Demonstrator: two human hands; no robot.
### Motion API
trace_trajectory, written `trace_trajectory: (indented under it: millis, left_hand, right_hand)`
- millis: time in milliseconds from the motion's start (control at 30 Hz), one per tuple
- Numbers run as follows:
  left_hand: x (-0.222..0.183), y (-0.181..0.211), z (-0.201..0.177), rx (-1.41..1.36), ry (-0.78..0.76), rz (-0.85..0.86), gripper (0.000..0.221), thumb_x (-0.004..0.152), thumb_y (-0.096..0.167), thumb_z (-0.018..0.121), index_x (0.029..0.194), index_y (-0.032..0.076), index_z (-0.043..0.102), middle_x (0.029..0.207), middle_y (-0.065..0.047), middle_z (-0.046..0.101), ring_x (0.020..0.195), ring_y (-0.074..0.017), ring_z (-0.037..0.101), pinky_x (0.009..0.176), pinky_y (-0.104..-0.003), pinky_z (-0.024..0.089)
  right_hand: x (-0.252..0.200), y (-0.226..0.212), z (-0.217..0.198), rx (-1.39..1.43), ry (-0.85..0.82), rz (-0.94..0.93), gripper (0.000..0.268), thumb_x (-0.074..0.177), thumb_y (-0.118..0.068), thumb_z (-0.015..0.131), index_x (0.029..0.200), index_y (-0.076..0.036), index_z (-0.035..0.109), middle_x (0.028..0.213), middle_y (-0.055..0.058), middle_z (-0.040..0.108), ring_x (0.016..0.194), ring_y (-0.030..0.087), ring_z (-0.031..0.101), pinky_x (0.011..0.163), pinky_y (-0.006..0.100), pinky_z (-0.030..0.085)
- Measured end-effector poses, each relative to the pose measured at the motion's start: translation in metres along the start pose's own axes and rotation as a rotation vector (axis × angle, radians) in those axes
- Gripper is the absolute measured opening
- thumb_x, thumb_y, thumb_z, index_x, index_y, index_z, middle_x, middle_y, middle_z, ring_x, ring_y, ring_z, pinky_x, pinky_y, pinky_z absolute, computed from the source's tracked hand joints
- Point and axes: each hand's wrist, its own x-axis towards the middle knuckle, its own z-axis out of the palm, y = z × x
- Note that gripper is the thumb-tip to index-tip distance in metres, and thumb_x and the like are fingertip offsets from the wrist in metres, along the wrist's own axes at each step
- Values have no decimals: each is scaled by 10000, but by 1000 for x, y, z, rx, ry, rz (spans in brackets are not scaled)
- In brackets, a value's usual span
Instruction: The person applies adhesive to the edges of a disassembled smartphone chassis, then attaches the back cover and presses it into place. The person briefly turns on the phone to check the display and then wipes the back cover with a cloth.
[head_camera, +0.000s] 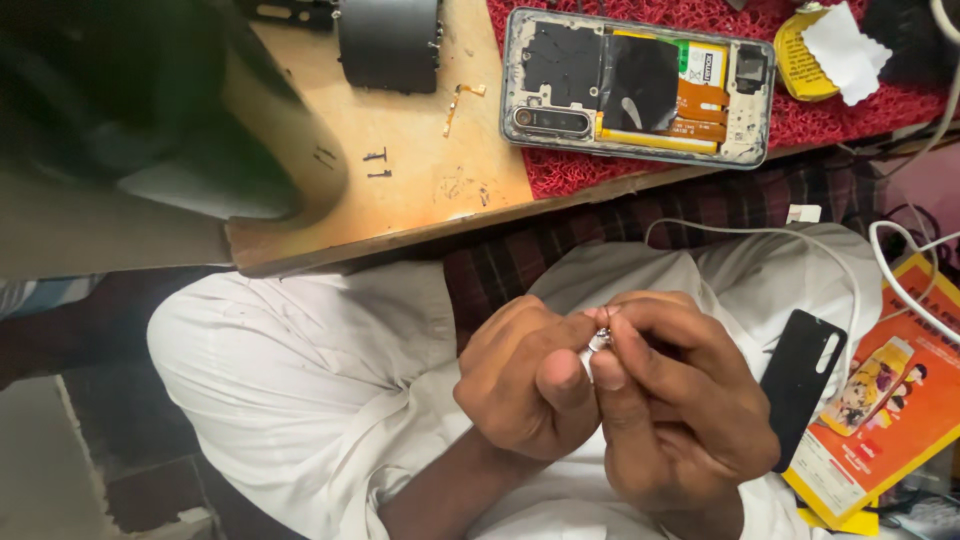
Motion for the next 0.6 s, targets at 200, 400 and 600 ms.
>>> trace_trajectory:
  millis: [200,400,600]
  left_hand:
    - [-1,4,4,-88,13,-279,499,1212,259,396,945,-46,687,857,-116,731,575,-147,633,518,-258,487]
    - [-2,8,5,-117,34,-430,552,1201,298,371,882,-13,698,743,-77,704,519,-109,605,491,-241,445]
    - [1,9,-1,-26,-12,-426,558,1209,306,353,864,13,680,726,-62,682,540,-118,640,515,-249,463]
  right_hand:
    - [2,10,-7,391,201,208,117,1059,49,684,1169,82,707,1064,224,715,905,254,720,834,339,619]
    - [6,0,-18,382,77,210,68,1085,37,679,1139,71,700,1065,205,717,928,248,741,865,338,635]
    - [13,-8,-20,235,-24,183,48,1070,38,679,1115,56,679,1064,198,703,947,239,745,864,338,650]
